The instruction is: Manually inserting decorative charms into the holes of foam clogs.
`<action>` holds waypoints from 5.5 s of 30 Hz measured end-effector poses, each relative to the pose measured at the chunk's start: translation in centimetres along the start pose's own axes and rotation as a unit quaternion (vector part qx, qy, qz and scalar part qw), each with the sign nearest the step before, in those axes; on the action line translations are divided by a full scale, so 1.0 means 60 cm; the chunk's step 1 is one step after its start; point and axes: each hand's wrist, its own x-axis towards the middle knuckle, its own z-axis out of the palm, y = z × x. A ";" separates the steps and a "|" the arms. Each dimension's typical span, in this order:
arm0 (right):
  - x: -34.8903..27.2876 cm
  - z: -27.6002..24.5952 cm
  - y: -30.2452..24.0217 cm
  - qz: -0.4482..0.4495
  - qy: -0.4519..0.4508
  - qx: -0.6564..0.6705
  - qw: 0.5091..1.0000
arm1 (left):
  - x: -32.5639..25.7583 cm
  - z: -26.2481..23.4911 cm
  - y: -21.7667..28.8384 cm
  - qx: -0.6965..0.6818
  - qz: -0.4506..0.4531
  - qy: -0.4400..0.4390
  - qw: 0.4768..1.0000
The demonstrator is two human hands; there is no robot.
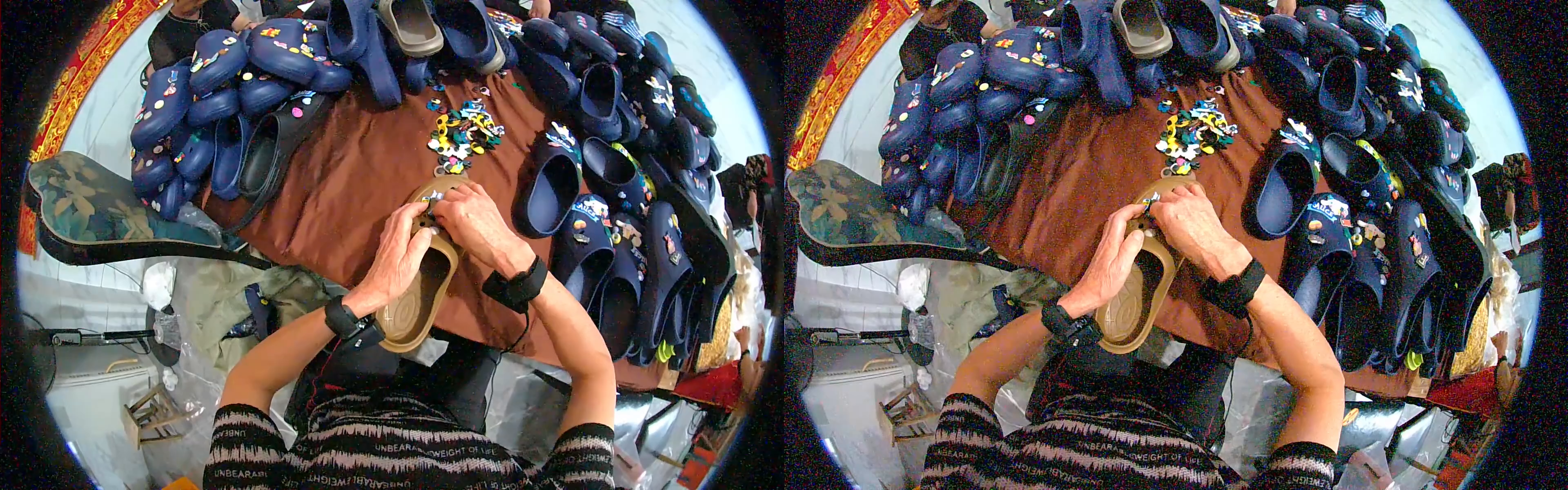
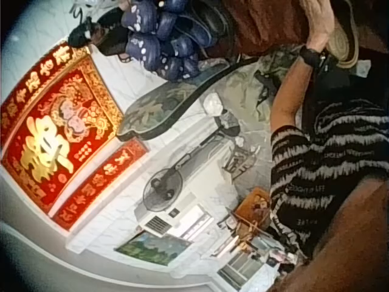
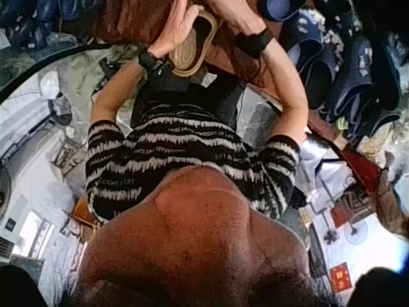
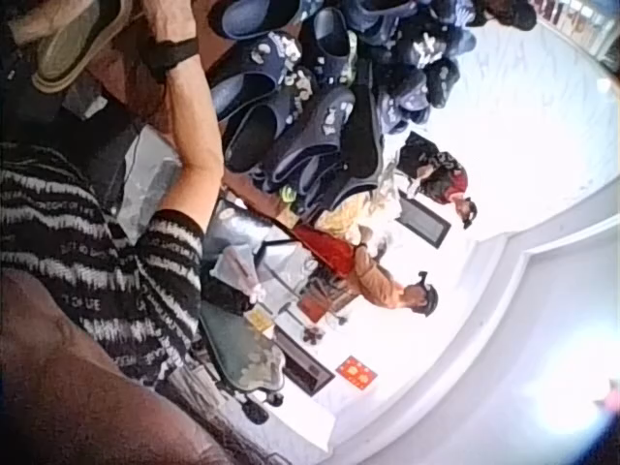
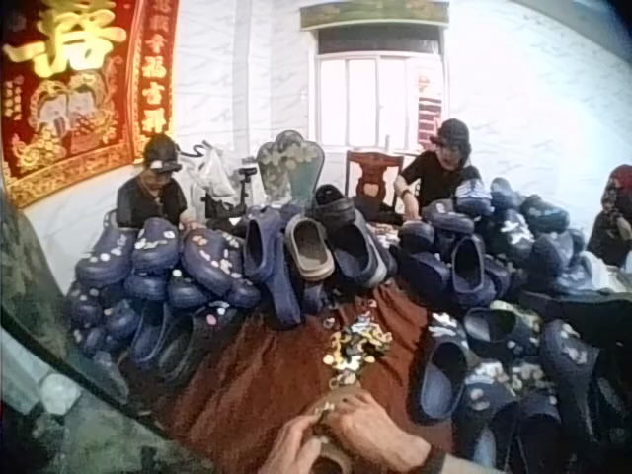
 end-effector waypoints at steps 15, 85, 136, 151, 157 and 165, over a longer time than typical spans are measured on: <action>-0.005 0.002 0.002 0.039 -0.115 0.051 0.991 | 0.002 0.005 -0.007 -0.002 -0.004 0.006 1.000; 0.018 -0.033 0.152 0.163 -0.112 0.452 0.870 | -0.015 0.031 0.005 0.022 0.086 -0.014 0.996; -0.021 0.018 0.105 0.243 0.005 0.182 0.953 | -0.079 0.014 -0.011 0.045 0.032 -0.062 0.997; -0.135 -0.044 -0.069 0.280 -0.007 0.153 0.948 | -0.087 0.018 -0.037 -0.046 -0.009 -0.020 0.999; -0.139 -0.048 -0.118 0.280 -0.125 0.156 0.939 | -0.095 0.013 -0.026 -0.041 0.001 -0.030 0.999; -0.227 0.013 -0.017 0.289 0.148 0.364 0.873 | -0.087 0.026 -0.035 -0.105 -0.029 -0.032 0.994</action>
